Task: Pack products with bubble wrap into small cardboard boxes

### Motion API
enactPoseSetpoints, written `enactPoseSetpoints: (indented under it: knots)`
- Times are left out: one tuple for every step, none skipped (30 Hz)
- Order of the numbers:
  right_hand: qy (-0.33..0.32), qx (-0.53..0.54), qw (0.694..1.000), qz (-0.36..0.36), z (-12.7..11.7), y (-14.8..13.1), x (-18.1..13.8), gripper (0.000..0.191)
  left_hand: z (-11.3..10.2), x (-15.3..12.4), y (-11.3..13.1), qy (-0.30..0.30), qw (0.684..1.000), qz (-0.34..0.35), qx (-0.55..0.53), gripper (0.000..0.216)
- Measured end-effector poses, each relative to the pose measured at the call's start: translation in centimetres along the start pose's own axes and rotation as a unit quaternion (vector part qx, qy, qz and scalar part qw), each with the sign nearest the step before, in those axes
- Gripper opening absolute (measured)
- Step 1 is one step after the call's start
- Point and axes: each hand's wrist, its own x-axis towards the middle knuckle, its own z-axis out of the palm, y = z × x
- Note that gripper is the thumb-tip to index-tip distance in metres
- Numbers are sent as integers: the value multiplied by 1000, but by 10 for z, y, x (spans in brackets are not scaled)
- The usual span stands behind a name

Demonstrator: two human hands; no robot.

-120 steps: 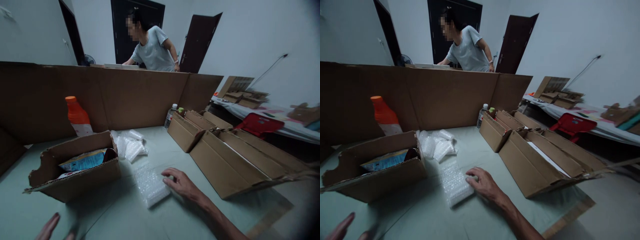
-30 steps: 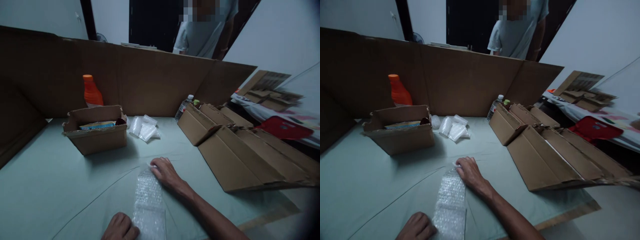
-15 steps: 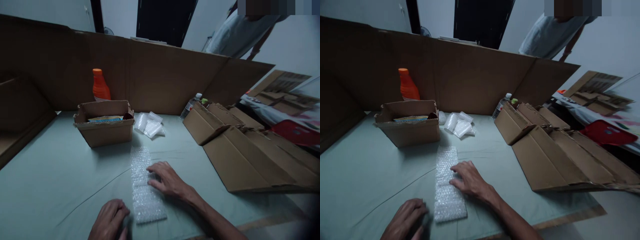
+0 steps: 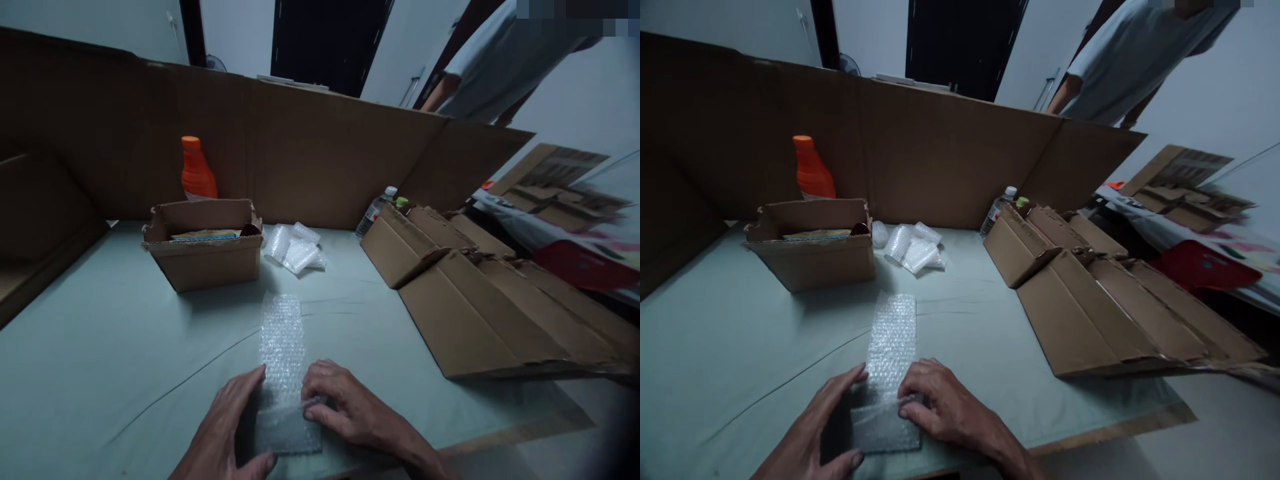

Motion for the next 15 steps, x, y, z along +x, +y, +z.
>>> enactPoseSetpoints:
  knots:
    - [3,10,1000,1,0,-2,-1,4,-1,-2,2,-4,1000,3,-8,82]
    - [10,13,1000,6,2,-2,0,4,-1,-3,3,-3,1000,-1,-12,75]
    - [20,9,1000,14,4,0,2,4,1,-2,3,4,1000,-15,-11,66]
    - [36,-1,999,26,6,4,6,3,5,0,3,16,999,-36,-5,58]
    - [55,-19,998,38,9,9,9,3,9,4,2,31,998,-61,4,52]
    - [78,-43,995,49,13,15,13,6,13,9,1,43,995,-87,15,48]
    - [104,-70,991,54,16,20,14,14,17,13,0,54,992,-108,26,48]
    - [129,-97,985,54,18,25,15,24,21,18,-2,62,990,-118,39,49]
    - [151,-119,980,47,21,29,13,33,25,21,-3,66,989,-120,53,51]
    - [164,-135,977,34,23,31,9,40,29,24,-5,69,989,-114,66,53]
    - [163,-143,976,19,26,31,3,44,32,25,-7,71,989,-104,78,54]
    - [147,-146,978,5,28,30,-4,46,35,26,-9,74,989,-94,92,55]
    - [121,-146,982,-6,31,27,-10,47,37,27,-11,77,987,-86,109,55]
    - [89,-146,985,-11,34,23,-16,50,38,27,-12,80,985,-79,131,55]
    - [58,-147,987,-14,38,20,-21,54,39,27,-13,84,982,-72,155,55]
